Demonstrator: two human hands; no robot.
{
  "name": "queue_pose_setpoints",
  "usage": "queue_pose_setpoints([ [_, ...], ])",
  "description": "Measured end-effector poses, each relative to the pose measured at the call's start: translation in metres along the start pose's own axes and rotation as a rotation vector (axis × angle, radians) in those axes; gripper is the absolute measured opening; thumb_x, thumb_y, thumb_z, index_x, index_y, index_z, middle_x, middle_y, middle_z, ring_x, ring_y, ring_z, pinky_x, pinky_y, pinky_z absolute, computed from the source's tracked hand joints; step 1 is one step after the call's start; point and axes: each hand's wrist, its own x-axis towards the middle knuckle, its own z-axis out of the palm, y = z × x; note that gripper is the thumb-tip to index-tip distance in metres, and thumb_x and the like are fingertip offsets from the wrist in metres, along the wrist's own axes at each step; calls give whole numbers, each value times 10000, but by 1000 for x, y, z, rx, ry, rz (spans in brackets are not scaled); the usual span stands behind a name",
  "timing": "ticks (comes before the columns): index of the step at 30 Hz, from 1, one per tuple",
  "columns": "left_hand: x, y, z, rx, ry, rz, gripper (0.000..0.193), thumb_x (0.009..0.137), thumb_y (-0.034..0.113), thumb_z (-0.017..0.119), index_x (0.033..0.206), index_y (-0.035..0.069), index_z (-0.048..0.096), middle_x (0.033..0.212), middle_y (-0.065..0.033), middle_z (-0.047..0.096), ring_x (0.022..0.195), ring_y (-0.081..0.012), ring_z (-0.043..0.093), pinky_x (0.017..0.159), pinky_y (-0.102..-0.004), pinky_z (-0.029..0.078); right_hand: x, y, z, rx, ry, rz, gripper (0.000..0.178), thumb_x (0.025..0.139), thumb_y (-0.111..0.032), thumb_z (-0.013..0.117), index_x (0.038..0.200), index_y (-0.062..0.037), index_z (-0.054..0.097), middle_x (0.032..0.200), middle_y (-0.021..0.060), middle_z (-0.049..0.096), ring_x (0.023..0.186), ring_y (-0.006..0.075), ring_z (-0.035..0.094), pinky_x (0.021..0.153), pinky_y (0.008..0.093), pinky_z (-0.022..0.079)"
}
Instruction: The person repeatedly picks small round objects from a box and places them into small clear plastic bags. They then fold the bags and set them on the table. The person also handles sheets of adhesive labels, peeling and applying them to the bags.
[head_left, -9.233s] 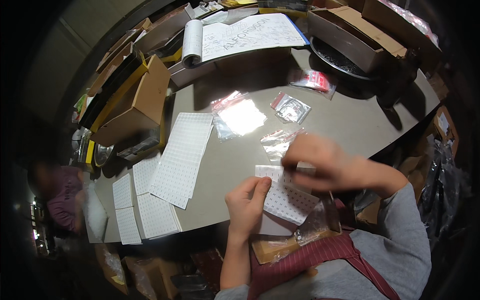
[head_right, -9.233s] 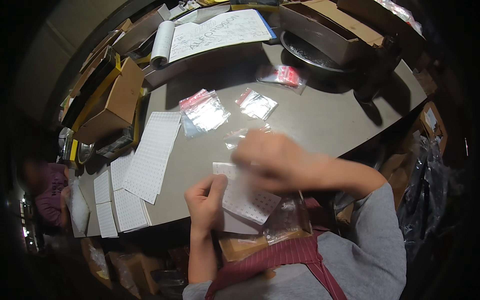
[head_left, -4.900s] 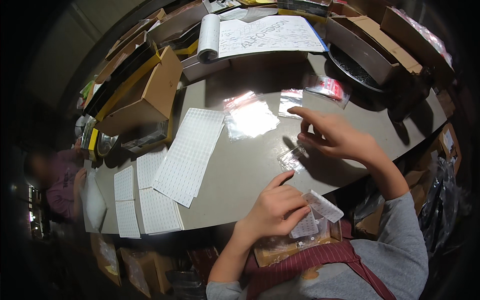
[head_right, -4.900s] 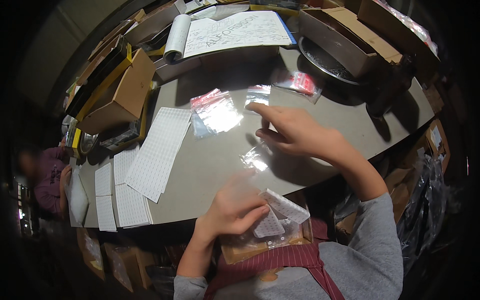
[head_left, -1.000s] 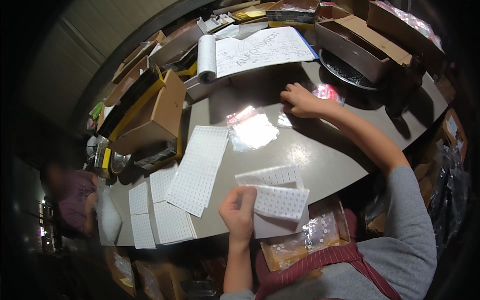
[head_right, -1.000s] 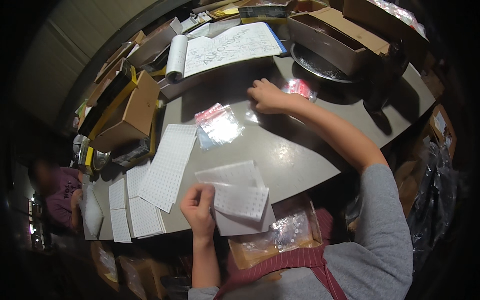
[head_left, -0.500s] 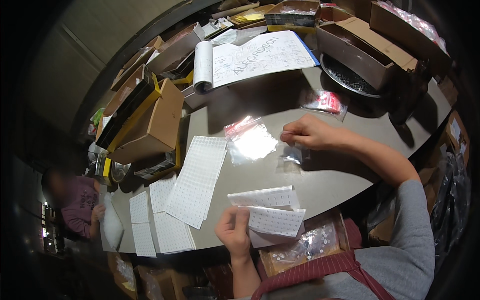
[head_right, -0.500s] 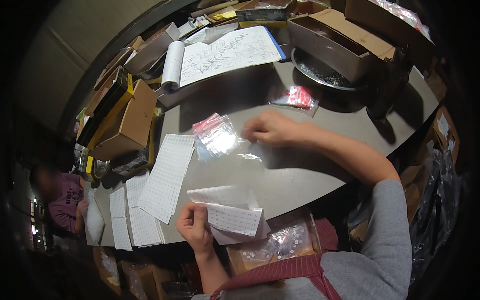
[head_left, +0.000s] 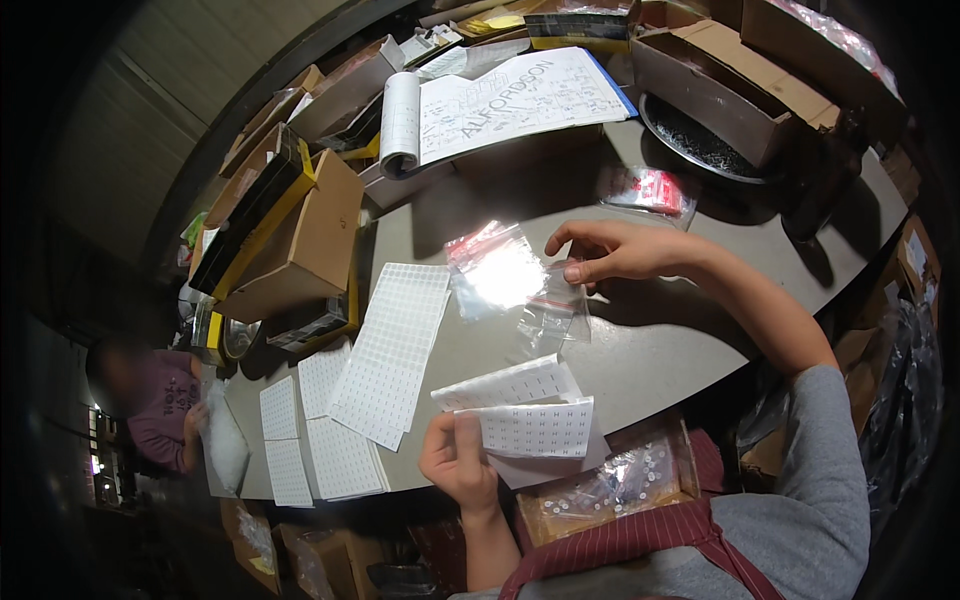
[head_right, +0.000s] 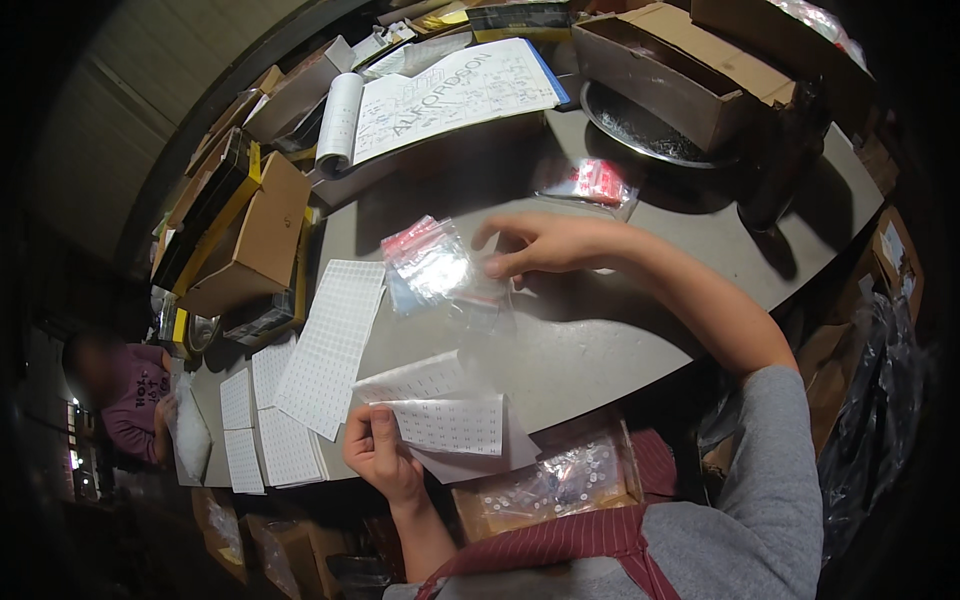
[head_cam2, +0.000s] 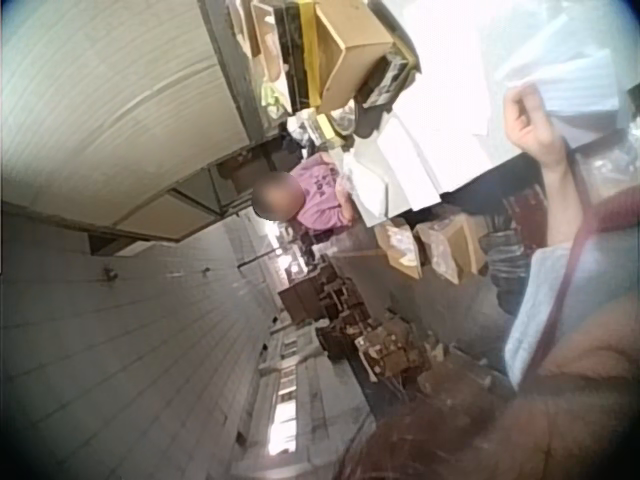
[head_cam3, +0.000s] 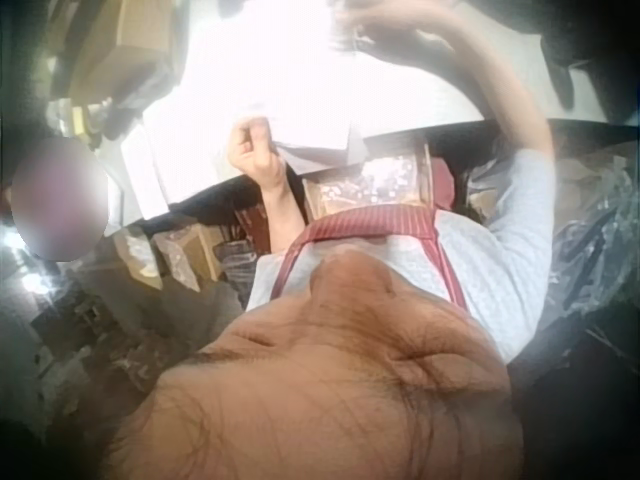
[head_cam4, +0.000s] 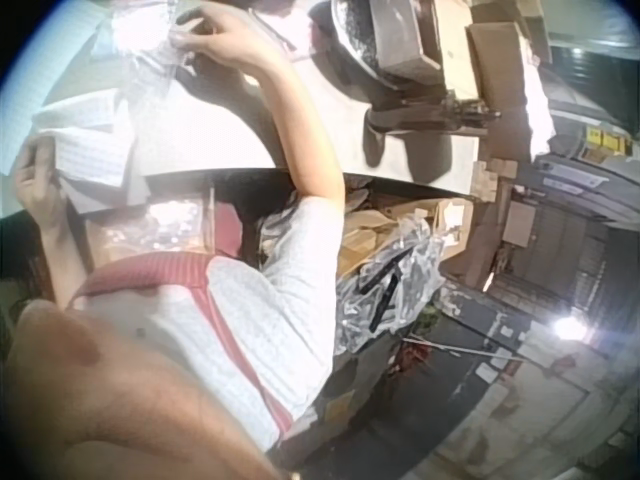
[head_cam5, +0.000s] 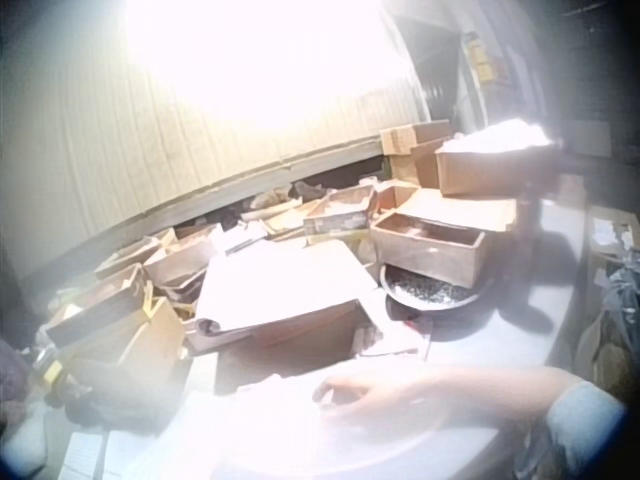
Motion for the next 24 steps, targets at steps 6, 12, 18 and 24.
queue_pose_setpoints([
  [6, 1, 1, 0, -12, -24, -13, 116, 965, 45, 668, 883, -24, 624, 828, -32, 654, 744, -68, 574, 691, -190, 435, 9, 15, 20, -207, 210, -218, 302, 961, -276, 670, 1095, -5, 663, 901, 137, 676, 775, 246, 632, 723, 391, 488],
  [12, -1, 5, -10, 301, -264, -90, 134, 922, 94, 715, 852, -17, 683, 796, -40, 666, 765, -109, 584, 734, -248, 442, 8, 9, 25, -479, 347, -295, 318, 973, -312, 690, 897, -4, 674, 664, 131, 595, 601, 199, 546, 602, 346, 445],
  [18, 24, 17, 10, 549, -815, 263, 70, 789, 48, 791, 805, 8, 736, 865, -132, 742, 939, -270, 725, 1048, -505, 448, -3, 2, 18, -260, 223, -236, 358, 955, -374, 715, 923, -19, 751, 689, 92, 621, 633, 182, 585, 620, 336, 458],
  [24, 19, 10, 11, 530, -755, 153, 74, 743, 52, 739, 809, 18, 737, 873, -104, 739, 891, -246, 711, 1189, -593, 289, 5, 24, -1, -414, 494, -556, 484, 834, -39, 659, 1316, -39, 623, 1179, 122, 596, 1023, 248, 617, 798, 363, 503],
])
